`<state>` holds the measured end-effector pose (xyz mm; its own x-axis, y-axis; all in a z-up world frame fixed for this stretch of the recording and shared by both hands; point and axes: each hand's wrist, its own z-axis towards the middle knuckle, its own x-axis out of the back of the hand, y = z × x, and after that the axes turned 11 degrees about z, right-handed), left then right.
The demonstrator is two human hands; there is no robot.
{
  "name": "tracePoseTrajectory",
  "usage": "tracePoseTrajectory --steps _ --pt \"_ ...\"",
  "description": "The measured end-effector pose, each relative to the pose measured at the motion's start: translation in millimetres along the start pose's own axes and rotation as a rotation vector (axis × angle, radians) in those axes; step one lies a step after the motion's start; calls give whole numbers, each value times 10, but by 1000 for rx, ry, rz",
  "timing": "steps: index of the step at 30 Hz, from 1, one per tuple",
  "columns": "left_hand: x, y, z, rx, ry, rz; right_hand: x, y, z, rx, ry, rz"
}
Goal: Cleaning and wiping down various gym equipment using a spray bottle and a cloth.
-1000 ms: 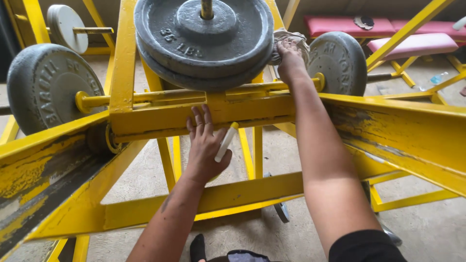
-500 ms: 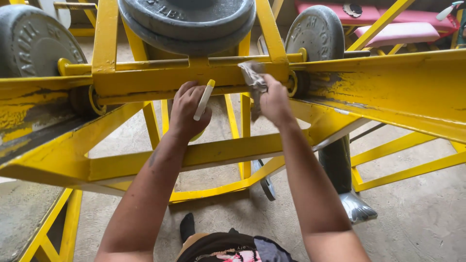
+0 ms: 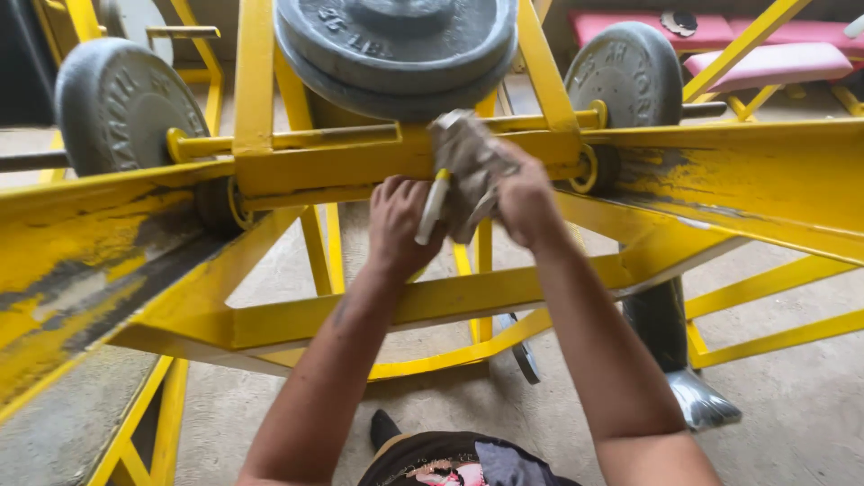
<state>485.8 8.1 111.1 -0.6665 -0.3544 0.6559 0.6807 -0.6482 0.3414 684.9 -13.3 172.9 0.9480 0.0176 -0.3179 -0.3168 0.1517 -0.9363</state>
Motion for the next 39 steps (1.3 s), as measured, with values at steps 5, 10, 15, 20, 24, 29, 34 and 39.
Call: tracePoseTrajectory --steps 5,10,15,20,24,29,34,39 --pt "48 36 9 70 92 66 -17 -118 741 624 236 -571" --pt "42 -25 -40 231 112 66 -343 244 1508 1032 216 -1226" --pt "-46 -140 12 277 114 44 -1284 184 1820 349 -67 -1163" --pt "4 -169 2 277 101 80 -1202 391 1952 785 -255 -1114" --pt "-51 -205 -36 280 90 141 -727 -9 1675 869 -366 -1196" --pt "-28 -180 13 284 121 172 270 -492 1897 595 -349 -1182" --pt "-7 -149 4 310 101 237 435 -440 2308 541 -133 -1224" --pt "7 -182 33 277 127 244 -324 -524 2068 327 -176 -1571"
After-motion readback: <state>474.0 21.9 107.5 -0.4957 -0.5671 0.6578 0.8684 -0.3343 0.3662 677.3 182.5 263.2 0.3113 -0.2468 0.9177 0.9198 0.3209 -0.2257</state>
